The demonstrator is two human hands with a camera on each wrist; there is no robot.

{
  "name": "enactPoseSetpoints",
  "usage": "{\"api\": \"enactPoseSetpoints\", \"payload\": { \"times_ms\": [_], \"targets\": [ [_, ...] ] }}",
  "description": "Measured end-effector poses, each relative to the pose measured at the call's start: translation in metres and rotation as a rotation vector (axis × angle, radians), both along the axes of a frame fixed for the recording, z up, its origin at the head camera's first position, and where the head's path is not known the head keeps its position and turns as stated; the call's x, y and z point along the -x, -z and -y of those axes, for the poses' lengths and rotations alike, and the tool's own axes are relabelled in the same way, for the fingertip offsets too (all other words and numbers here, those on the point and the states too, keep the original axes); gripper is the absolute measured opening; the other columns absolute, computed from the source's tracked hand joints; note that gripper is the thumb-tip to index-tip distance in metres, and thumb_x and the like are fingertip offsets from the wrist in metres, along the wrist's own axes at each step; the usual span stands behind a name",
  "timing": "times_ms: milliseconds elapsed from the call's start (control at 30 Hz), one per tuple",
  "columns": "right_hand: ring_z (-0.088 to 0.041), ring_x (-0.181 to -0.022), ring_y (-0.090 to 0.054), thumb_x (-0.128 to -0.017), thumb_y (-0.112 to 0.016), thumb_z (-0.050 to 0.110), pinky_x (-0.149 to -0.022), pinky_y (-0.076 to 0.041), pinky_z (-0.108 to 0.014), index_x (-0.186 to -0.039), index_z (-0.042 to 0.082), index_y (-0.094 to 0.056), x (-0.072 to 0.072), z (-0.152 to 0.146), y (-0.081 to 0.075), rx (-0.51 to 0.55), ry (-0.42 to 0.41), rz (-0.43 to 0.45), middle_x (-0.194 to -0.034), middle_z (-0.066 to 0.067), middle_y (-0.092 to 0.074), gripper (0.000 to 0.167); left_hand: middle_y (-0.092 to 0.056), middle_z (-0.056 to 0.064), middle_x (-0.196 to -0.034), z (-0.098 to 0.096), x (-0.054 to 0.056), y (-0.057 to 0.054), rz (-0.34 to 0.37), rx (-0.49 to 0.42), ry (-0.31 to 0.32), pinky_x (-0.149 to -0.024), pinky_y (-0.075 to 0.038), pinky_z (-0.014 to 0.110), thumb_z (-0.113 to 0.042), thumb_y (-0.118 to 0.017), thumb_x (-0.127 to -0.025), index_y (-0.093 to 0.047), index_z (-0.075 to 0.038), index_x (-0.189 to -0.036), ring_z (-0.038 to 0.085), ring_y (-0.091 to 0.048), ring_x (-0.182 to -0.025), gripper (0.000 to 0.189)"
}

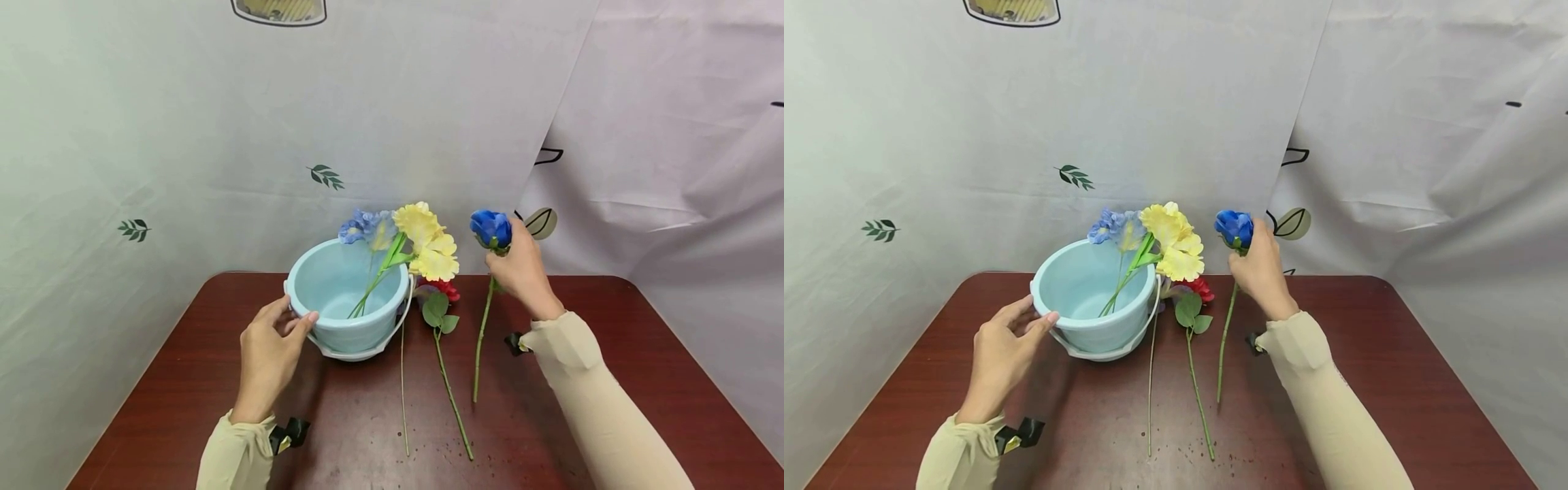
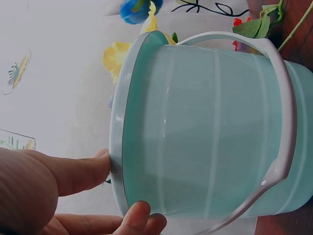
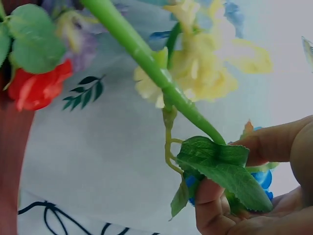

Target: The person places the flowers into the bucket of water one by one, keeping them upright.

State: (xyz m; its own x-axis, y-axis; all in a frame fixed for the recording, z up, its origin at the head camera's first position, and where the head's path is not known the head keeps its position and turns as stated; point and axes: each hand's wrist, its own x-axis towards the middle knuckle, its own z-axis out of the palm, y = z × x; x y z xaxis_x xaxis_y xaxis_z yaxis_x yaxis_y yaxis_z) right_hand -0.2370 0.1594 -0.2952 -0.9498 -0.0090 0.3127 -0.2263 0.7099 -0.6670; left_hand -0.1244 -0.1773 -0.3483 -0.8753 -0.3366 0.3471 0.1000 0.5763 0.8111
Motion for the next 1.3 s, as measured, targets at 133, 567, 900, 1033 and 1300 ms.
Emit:
{"api": "enactPoseSetpoints", "payload": {
  "times_ms": [133, 567, 900, 1033, 1300],
  "targets": [
    [-0.044, -0.122, -0.047, -0.085, -0.061, 0.004, -0.099, -0.043, -0.059, -0.146, -0.004, -0.029, -0.003, 0.002, -0.009, 0.048, 0.013, -0.05, -0.137, -0.03, -0.045, 0.069, -0.062, 0.021, -0.114, 0.0, 0.0, 0.0, -0.002, -0.003, 0.001, -0.067, -0.043, -0.003, -0.01, -0.076, -0.084, -0.054, 0.008, -0.13, 0.03, -0.069, -0.093, 0.054],
    [-0.032, -0.115, -0.055, -0.087, -0.066, 0.011, -0.094, -0.051, -0.045, -0.145, 0.001, -0.033, -0.006, 0.012, -0.025, 0.36, -0.013, -0.182, -0.134, -0.021, -0.048, 0.066, -0.063, 0.022, -0.112, 0.0, 0.001, 0.001, -0.019, 0.02, -0.009, -0.065, -0.041, -0.004, -0.01, -0.077, -0.083, -0.056, 0.009, -0.128, 0.029, -0.069, -0.09, 0.053],
    [-0.029, -0.117, -0.055, -0.086, -0.068, 0.005, -0.09, -0.054, -0.035, -0.138, 0.002, -0.037, -0.007, 0.014, -0.035, 0.652, -0.037, -0.166, -0.13, -0.014, -0.047, 0.061, -0.063, 0.021, -0.112, 0.001, 0.001, 0.002, -0.022, 0.019, -0.012, -0.065, -0.041, -0.004, -0.01, -0.077, -0.083, -0.056, 0.008, -0.128, 0.029, -0.07, -0.09, 0.053],
    [-0.028, -0.115, -0.057, -0.086, -0.068, 0.002, -0.086, -0.055, -0.03, -0.135, 0.002, -0.039, -0.007, 0.016, -0.037, 0.759, -0.048, -0.221, -0.128, -0.014, -0.048, 0.057, -0.063, 0.021, -0.111, 0.001, 0.001, 0.002, -0.019, 0.014, -0.011, -0.065, -0.041, -0.004, -0.009, -0.077, -0.083, -0.056, 0.008, -0.128, 0.029, -0.07, -0.09, 0.053],
    [-0.027, -0.115, -0.055, -0.083, -0.067, -0.007, -0.09, -0.053, -0.031, -0.13, 0.0, -0.042, -0.007, 0.024, -0.041, 0.951, -0.103, -0.346, -0.124, -0.015, -0.049, 0.053, -0.063, 0.021, -0.111, 0.001, 0.0, 0.001, -0.02, 0.016, -0.014, -0.065, -0.041, -0.004, -0.009, -0.077, -0.082, -0.057, 0.008, -0.127, 0.03, -0.07, -0.09, 0.052]
  ]
}}
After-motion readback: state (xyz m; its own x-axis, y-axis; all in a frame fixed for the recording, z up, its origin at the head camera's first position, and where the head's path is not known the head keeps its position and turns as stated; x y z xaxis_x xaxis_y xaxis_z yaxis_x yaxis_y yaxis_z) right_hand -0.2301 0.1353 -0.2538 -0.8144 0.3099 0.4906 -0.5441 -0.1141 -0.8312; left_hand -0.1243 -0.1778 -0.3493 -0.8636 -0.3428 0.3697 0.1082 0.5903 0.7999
